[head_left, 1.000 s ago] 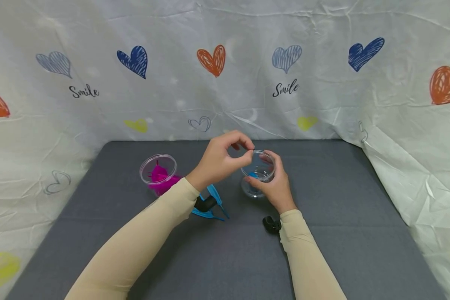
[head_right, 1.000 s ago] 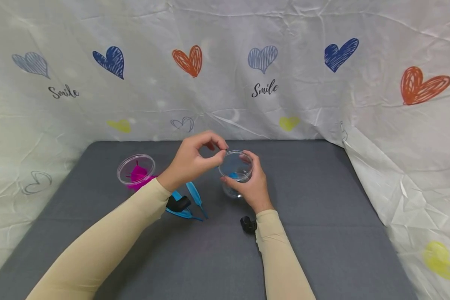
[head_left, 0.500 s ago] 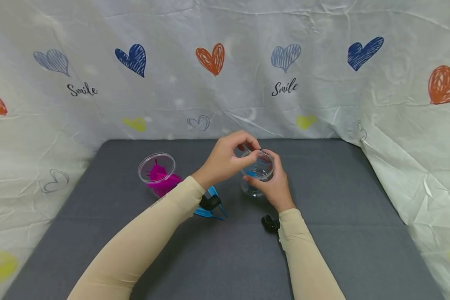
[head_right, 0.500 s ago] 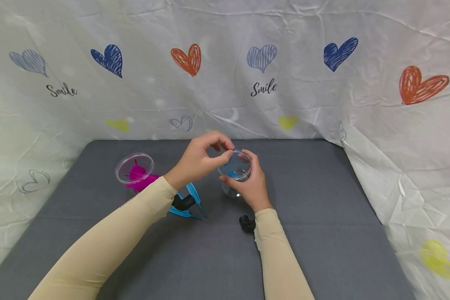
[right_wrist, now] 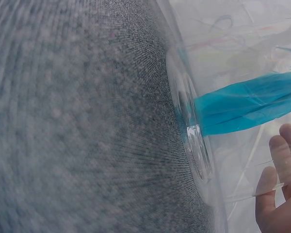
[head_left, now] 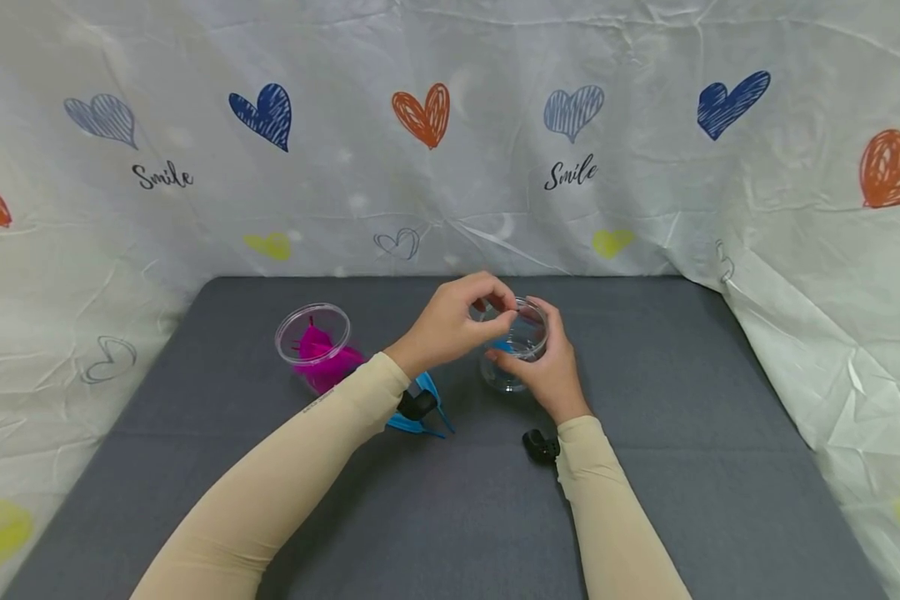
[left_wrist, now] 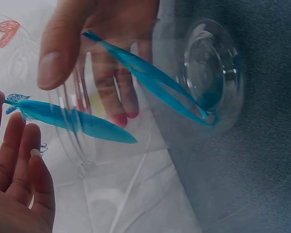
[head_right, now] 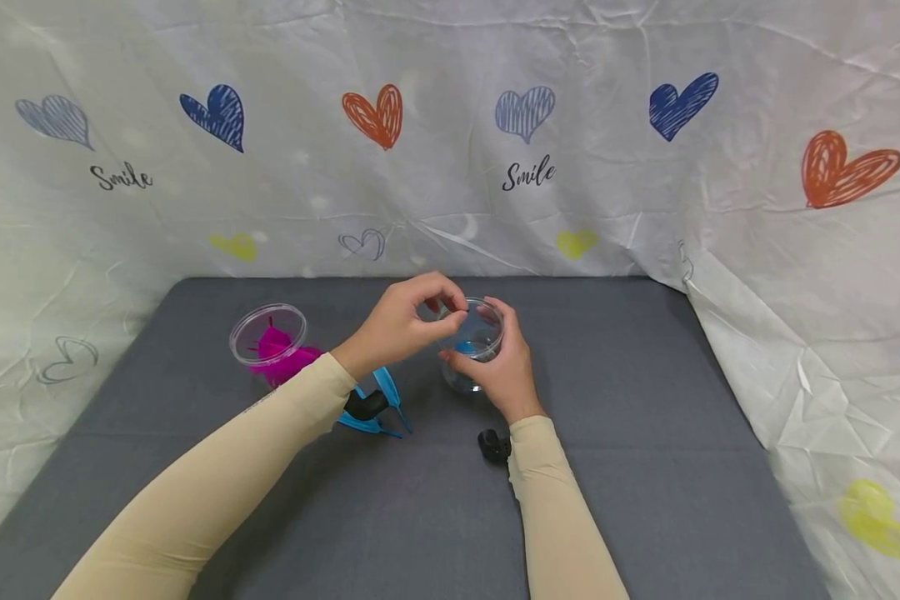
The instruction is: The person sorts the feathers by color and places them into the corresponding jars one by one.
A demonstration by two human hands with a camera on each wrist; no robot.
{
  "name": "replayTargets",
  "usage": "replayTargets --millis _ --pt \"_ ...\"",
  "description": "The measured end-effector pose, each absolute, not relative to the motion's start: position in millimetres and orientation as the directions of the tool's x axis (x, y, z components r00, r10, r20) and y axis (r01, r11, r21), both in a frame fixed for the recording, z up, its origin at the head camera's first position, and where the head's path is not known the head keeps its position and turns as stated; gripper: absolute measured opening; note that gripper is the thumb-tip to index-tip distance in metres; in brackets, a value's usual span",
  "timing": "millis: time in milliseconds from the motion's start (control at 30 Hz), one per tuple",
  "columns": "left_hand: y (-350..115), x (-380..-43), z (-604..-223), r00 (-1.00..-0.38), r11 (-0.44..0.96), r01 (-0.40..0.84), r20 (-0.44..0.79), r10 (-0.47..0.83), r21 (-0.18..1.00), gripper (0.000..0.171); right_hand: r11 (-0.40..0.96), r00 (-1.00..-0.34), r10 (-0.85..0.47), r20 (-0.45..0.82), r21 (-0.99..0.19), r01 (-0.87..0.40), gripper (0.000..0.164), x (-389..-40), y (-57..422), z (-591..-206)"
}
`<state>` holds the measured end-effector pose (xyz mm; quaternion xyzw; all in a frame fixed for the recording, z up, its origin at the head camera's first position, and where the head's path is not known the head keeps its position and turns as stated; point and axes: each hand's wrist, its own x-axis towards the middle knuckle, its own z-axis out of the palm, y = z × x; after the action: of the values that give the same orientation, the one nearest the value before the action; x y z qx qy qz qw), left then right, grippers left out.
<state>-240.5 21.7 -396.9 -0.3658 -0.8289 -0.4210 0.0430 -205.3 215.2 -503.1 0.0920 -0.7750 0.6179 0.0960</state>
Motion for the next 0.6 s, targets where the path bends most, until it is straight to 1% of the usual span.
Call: replayTargets --millis 300,600 --pt "17.2 -243.9 -406.9 -0.746 0.416 0.619 0.333 0.576 0.666 0.004 0.192 -0.966 -0.026 0.256 -0.947 -0.257 0.094 -205.1 214.0 -503.7" --pt "12.6 -242.1 -409.4 -0.733 0.454 0.647 0.334 0.593 0.613 0.007 0.208 -0.966 -0.029 0.258 -0.943 -0.258 0.093 -204.2 214.5 -501.1"
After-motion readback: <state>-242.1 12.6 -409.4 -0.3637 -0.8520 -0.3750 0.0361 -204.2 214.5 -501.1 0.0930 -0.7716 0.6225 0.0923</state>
